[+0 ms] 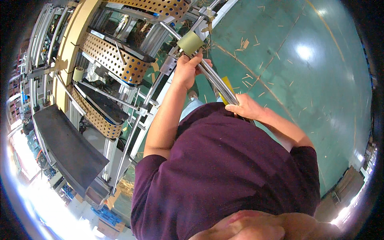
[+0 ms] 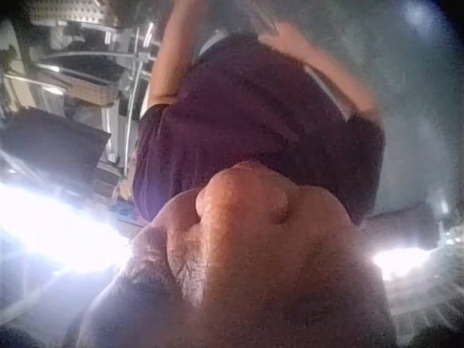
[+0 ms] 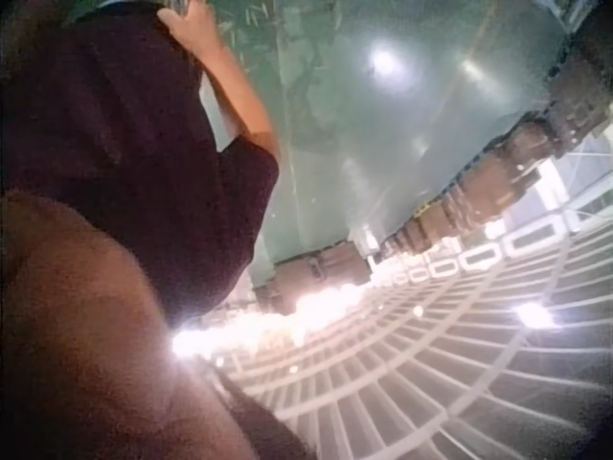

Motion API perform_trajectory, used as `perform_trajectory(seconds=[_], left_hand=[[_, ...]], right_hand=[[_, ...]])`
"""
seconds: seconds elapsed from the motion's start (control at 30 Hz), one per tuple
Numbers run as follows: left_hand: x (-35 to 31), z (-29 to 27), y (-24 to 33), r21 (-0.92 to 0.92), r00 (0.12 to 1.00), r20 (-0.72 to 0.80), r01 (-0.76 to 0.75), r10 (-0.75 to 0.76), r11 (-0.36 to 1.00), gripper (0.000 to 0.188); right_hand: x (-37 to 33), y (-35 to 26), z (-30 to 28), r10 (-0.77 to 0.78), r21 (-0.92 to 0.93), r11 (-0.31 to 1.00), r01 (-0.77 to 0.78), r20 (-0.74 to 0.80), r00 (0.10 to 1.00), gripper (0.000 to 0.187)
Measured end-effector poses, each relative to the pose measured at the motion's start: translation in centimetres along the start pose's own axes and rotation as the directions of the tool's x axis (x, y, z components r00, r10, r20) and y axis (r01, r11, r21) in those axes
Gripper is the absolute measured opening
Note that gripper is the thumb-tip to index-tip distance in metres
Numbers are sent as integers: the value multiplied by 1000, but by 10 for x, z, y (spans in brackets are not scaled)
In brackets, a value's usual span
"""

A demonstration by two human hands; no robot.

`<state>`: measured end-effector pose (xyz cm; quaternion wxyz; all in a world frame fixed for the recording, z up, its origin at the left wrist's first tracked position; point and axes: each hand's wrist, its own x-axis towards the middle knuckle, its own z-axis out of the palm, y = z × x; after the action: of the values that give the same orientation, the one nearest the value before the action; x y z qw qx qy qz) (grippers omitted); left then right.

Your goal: The person wraps yellow tape around a metal rod held in a vise, repeatedly pulling and smoothing the tape along the rod's length. The person adjusts the rod's position and continues wrapping until the tape is fully applied.

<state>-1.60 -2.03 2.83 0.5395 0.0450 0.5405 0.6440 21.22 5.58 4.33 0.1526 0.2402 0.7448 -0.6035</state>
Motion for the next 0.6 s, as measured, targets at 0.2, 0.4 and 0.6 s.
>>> perform_trajectory(seconds=[0.2,0.4,0.6], left_hand=[[2,-3,-2,69,1000,8,22,-23,997,20],[7,-14,-3,116,997,10,76,-77,990,19],[1,-13,-5,74,1000,5,3,-3,997,18]], right_hand=[[8,28,8,5,-115,993,-9,-38,999,49],[12,20,13,77,38,996,-76,-11,997,45],[8,9,19,29,-49,998,-35,-101,994,42]])
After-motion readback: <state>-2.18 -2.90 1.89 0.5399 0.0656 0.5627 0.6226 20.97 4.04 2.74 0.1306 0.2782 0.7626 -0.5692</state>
